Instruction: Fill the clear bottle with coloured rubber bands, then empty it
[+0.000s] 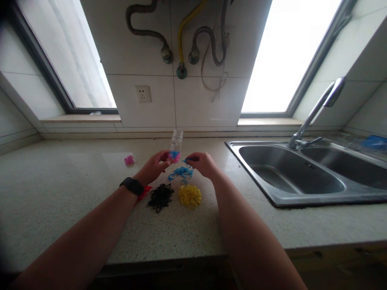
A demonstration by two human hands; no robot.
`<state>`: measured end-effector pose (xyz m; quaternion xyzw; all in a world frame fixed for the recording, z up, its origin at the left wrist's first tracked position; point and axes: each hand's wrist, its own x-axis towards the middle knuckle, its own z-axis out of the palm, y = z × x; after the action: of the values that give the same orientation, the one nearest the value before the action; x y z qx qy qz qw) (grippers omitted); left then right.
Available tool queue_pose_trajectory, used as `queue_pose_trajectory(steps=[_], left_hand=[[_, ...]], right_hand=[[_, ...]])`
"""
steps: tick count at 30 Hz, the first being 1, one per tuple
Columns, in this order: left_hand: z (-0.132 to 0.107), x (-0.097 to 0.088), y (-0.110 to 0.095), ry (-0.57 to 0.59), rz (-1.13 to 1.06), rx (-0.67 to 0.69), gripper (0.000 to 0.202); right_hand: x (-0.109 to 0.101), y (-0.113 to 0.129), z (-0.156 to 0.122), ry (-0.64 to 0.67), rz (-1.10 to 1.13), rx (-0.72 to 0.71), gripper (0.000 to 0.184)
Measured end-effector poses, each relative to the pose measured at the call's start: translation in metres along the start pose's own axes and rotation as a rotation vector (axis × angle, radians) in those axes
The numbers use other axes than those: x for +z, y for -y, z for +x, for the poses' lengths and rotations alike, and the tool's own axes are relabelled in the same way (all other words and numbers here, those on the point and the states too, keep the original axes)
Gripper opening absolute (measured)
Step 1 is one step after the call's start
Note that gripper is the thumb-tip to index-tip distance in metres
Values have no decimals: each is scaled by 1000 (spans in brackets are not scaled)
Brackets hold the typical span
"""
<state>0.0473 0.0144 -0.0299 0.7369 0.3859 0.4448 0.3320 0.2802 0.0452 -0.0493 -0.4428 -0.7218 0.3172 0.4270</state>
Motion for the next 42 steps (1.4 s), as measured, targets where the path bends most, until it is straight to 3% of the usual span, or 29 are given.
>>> queue_pose_trajectory(steps=[10,17,21,28,42], left_hand=[[0,1,9,46,118,45,37],[-5,6,7,133,269,69,45],[-6,8,5,145,299,73,45],[-6,8,2,130,297,76,44],[-6,8,4,104,300,89,41]], right_hand=[[-7,30,3,-406,431,-25,34],[-13,42,3,-556,534,-86,33],[-12,45,2,-552,551,-133,31],[-8,45,0,-525,325,-132,32],[-9,46,-2,-401,324,-166,32]])
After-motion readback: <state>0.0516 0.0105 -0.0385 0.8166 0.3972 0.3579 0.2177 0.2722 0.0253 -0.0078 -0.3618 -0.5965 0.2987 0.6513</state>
